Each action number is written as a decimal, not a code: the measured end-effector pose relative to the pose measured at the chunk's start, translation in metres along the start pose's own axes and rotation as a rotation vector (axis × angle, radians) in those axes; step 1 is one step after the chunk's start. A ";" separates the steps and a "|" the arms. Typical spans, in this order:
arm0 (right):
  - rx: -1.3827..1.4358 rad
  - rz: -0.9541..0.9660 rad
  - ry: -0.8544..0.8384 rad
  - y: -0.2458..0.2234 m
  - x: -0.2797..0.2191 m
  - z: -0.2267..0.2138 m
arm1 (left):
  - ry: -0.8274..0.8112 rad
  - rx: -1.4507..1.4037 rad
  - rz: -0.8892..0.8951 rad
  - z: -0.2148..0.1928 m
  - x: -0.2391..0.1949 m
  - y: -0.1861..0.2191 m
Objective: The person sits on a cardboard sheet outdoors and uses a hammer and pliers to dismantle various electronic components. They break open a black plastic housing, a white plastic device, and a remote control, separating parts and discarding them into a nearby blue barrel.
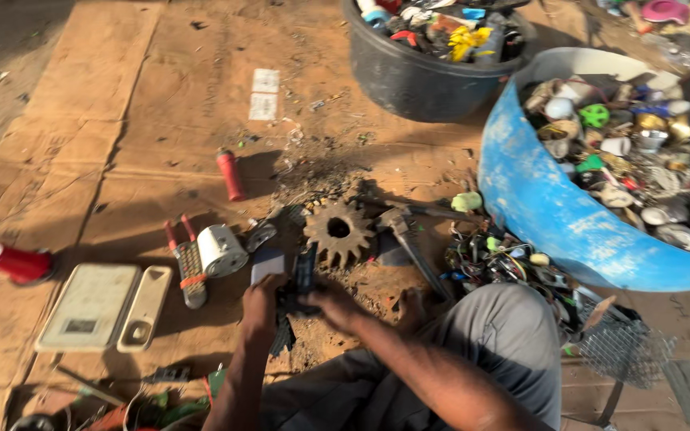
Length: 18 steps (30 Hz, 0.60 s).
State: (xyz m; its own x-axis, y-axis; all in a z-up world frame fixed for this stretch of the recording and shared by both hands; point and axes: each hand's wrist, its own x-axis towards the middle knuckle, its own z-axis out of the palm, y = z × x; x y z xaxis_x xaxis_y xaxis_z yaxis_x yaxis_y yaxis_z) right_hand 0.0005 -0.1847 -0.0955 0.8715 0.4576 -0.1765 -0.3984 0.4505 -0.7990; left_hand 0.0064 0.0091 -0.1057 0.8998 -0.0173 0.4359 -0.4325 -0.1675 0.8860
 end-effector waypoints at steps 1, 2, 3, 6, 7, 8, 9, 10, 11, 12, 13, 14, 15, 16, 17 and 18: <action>0.013 0.040 0.017 0.000 -0.001 0.008 | -0.017 0.195 0.406 0.001 0.001 0.001; 0.028 0.079 0.034 0.000 -0.001 0.014 | 0.084 -0.238 0.061 0.003 0.004 0.003; 0.067 0.057 0.021 0.001 -0.002 0.017 | 0.177 -0.662 -0.301 0.005 0.001 0.005; 0.165 0.002 -0.029 0.005 -0.005 0.014 | 0.273 -1.026 -0.701 0.017 0.003 0.014; 0.185 -0.013 -0.053 0.005 -0.003 0.012 | 0.285 -0.996 -0.709 0.018 0.005 0.019; 0.204 -0.029 -0.076 0.005 -0.001 0.010 | 0.252 -0.837 -0.696 0.020 0.008 0.024; 0.185 -0.021 -0.051 0.003 0.000 0.008 | 0.217 -0.681 -0.683 0.023 0.011 0.030; 0.166 -0.014 -0.025 0.001 0.002 0.006 | 0.183 -0.525 -0.666 0.024 0.014 0.034; 0.145 -0.003 0.002 -0.001 0.002 0.004 | 0.150 -0.284 -0.680 0.026 0.017 0.039; 0.193 0.017 0.028 -0.003 0.002 0.004 | 0.117 -0.042 -0.687 0.028 0.020 0.043; 0.242 0.037 0.054 -0.005 0.002 0.003 | 0.083 0.201 -0.688 0.029 0.023 0.047; 0.291 0.058 0.080 -0.005 0.003 0.002 | 0.104 0.191 -0.623 0.030 0.025 0.050; 0.318 0.086 0.125 -0.004 0.005 0.002 | 0.126 0.182 -0.560 0.029 0.028 0.052; 0.344 0.114 0.170 -0.003 0.008 0.000 | 0.147 0.174 -0.496 0.028 0.031 0.054; 0.370 0.143 0.216 -0.002 0.012 -0.003 | 0.189 0.068 -0.506 0.027 0.033 0.055; 0.321 0.160 0.297 -0.003 0.017 -0.008 | 0.231 -0.038 -0.514 0.025 0.035 0.055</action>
State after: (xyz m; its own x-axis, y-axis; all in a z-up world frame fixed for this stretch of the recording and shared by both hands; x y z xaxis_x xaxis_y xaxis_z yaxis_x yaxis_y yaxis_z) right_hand 0.0194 -0.1846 -0.1008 0.8173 0.3223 -0.4776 -0.5622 0.6279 -0.5382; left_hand 0.0153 -0.0255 -0.0454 0.9612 0.2738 -0.0337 0.0525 -0.0615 0.9967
